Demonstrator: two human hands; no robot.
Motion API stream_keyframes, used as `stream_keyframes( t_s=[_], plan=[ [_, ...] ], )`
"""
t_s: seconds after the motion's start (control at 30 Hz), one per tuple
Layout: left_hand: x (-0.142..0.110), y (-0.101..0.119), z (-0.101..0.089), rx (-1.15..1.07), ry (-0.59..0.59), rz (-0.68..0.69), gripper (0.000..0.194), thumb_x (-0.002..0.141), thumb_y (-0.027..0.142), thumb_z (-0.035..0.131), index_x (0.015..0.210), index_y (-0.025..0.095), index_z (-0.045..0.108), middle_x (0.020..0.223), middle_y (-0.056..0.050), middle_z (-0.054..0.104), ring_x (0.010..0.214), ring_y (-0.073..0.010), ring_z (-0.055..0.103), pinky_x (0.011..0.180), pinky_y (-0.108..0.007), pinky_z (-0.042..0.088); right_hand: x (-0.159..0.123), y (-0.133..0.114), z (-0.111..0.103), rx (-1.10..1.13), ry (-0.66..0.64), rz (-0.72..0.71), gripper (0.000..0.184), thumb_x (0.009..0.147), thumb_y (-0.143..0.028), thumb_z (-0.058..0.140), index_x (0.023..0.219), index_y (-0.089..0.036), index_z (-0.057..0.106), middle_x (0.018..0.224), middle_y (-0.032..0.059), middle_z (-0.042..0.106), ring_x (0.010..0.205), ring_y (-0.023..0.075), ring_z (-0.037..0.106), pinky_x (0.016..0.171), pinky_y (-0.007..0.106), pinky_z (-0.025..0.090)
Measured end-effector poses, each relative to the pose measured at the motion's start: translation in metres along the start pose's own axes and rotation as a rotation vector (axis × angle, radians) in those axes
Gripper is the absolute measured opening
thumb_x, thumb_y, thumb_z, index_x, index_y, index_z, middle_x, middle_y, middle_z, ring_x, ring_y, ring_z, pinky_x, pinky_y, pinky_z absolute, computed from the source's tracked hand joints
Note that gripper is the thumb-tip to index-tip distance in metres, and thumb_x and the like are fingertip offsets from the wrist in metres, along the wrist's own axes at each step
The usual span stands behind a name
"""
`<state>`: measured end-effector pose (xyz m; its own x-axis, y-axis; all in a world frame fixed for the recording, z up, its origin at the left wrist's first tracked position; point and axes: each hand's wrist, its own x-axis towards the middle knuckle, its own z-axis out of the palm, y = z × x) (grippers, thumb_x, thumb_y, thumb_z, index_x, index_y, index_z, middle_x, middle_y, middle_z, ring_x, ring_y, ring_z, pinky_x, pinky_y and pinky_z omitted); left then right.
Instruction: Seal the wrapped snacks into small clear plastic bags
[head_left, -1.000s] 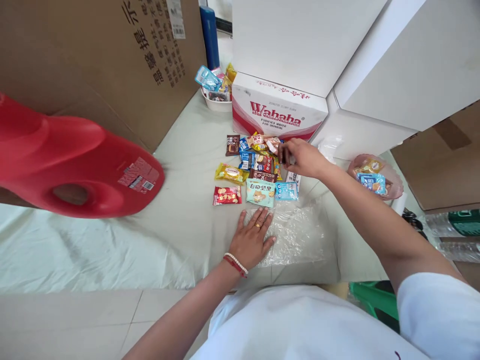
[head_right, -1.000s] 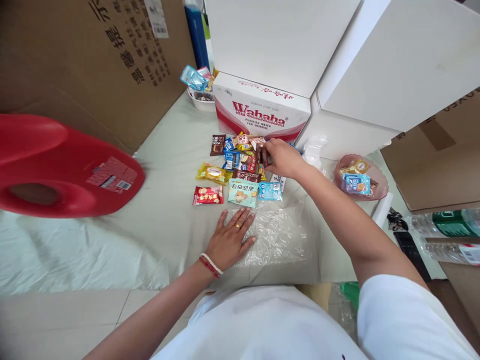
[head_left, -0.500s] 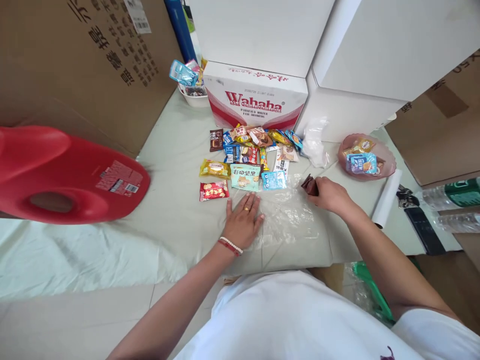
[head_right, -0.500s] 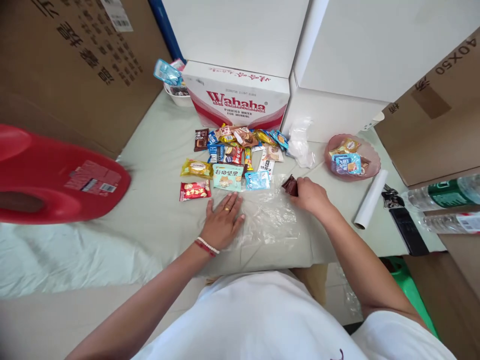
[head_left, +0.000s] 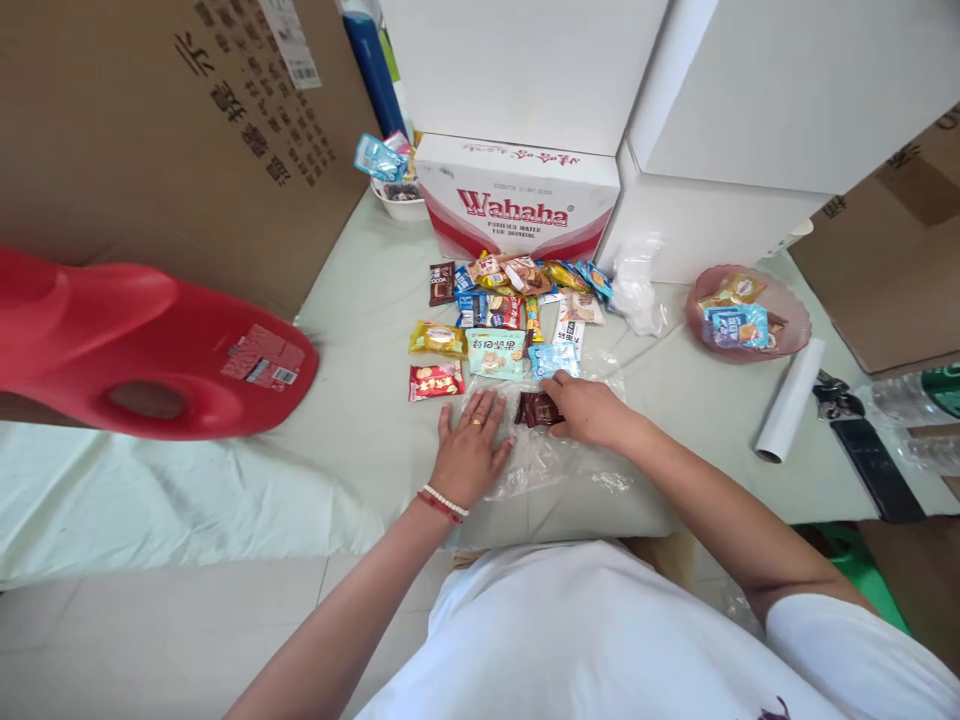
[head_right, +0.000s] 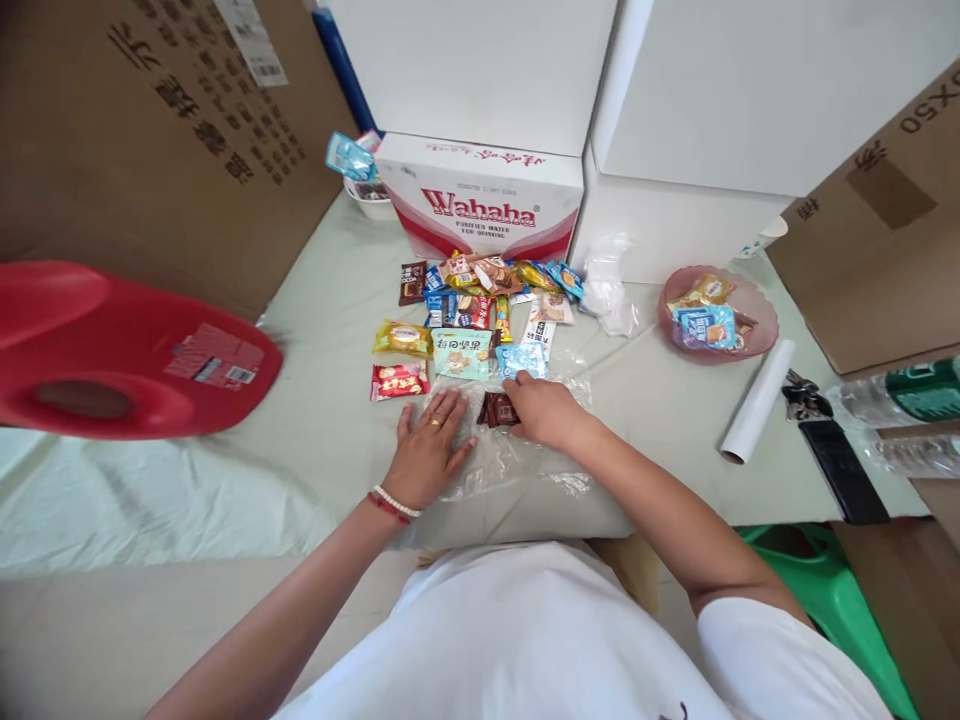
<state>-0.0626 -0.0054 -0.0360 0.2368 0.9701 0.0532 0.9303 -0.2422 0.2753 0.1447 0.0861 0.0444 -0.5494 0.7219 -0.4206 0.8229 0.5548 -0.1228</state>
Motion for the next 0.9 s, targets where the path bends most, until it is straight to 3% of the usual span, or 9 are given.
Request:
stream_keyframes(
  t_s=[0.1,0.2,0.43,0.53,0.6,0.67,0.73,0.83,0.9],
  plan=[
    [-0.008,-0.007,0.0,0.005,0.005,-0.02,0.063,0.1,0.043,0.045,0.157,0.019,0.04,0.163,-0.016,0.039,0.152,-0.0326,0.035,0.124,-0.066,0.013,-0.005,0.001,0.0,0.013,0.035,0.032,0.04,0.092,-0.044,0.064,0.124,-0.02,0.058,0.12,0.0123,0.065,0.101,0.0274,0.069,0.072,0.031,0.048],
    [-0.012,-0.01,0.001,0.003,0.015,-0.023,0.064,0.099,0.046,0.046,0.158,0.019,0.039,0.162,-0.017,0.04,0.151,-0.0334,0.037,0.124,-0.067,0.011,-0.005,-0.005,0.0,-0.006,0.037,0.05,0.042,0.092,-0.048,0.063,0.122,-0.019,0.059,0.12,0.0128,0.065,0.102,0.028,0.069,0.072,0.031,0.048],
    [-0.009,-0.017,-0.002,-0.037,-0.001,-0.004,0.057,0.103,0.041,0.038,0.158,0.025,0.038,0.163,-0.013,0.04,0.151,-0.0296,0.037,0.124,-0.067,0.006,0.002,-0.009,0.0,-0.085,0.029,-0.009,0.033,0.091,-0.034,0.061,0.12,-0.018,0.059,0.116,0.0131,0.065,0.092,0.0274,0.07,0.069,0.033,0.048],
    [-0.007,-0.021,-0.002,-0.07,0.043,0.002,0.056,0.102,0.04,0.04,0.156,0.024,0.041,0.163,-0.014,0.04,0.151,-0.0314,0.036,0.123,-0.066,0.013,0.008,-0.006,0.0,-0.061,0.017,-0.044,0.038,0.091,-0.032,0.061,0.126,-0.018,0.057,0.122,0.014,0.063,0.097,0.0284,0.068,0.074,0.034,0.049],
    [-0.011,-0.024,-0.006,-0.117,0.175,-0.029,0.053,0.101,0.038,0.044,0.15,0.019,0.047,0.159,-0.018,0.044,0.149,-0.0333,0.039,0.12,-0.062,0.027,0.002,0.0,0.0,0.01,0.043,-0.086,0.046,0.091,-0.031,0.063,0.134,-0.019,0.053,0.133,0.0154,0.057,0.106,0.0287,0.066,0.078,0.034,0.05],
    [-0.023,-0.026,-0.014,-0.164,0.402,-0.056,0.041,0.097,0.032,0.051,0.135,0.017,0.058,0.141,-0.021,0.059,0.135,-0.0334,0.051,0.109,-0.055,0.043,-0.019,0.008,0.002,0.134,0.156,-0.111,0.046,0.094,-0.032,0.06,0.137,-0.02,0.051,0.139,0.0151,0.054,0.113,0.0275,0.063,0.083,0.034,0.05],
    [-0.043,-0.026,-0.026,-0.217,0.58,0.006,0.023,0.092,0.021,0.057,0.114,0.02,0.064,0.109,-0.014,0.068,0.109,-0.0289,0.063,0.093,-0.047,0.052,-0.054,0.017,0.009,0.289,0.285,-0.124,0.028,0.099,-0.033,0.052,0.124,-0.022,0.057,0.125,0.0121,0.06,0.108,0.0243,0.063,0.085,0.034,0.051],
    [-0.075,-0.017,-0.037,-0.36,0.468,0.292,0.019,0.085,0.009,0.057,0.097,0.023,0.062,0.081,-0.005,0.064,0.083,-0.0214,0.062,0.078,-0.037,0.053,-0.109,0.027,0.038,0.477,0.248,-0.216,0.017,0.102,-0.03,0.046,0.099,-0.024,0.062,0.094,0.0061,0.065,0.087,0.0205,0.063,0.078,0.034,0.053],
    [-0.089,-0.006,-0.034,-0.4,0.299,0.433,0.024,0.084,0.007,0.055,0.101,0.023,0.064,0.084,-0.005,0.068,0.086,-0.0206,0.063,0.08,-0.036,0.054,-0.131,0.028,0.067,0.472,0.218,-0.233,0.017,0.101,-0.032,0.05,0.103,-0.025,0.065,0.099,0.008,0.067,0.092,0.0232,0.064,0.08,0.037,0.055]
  ],
)
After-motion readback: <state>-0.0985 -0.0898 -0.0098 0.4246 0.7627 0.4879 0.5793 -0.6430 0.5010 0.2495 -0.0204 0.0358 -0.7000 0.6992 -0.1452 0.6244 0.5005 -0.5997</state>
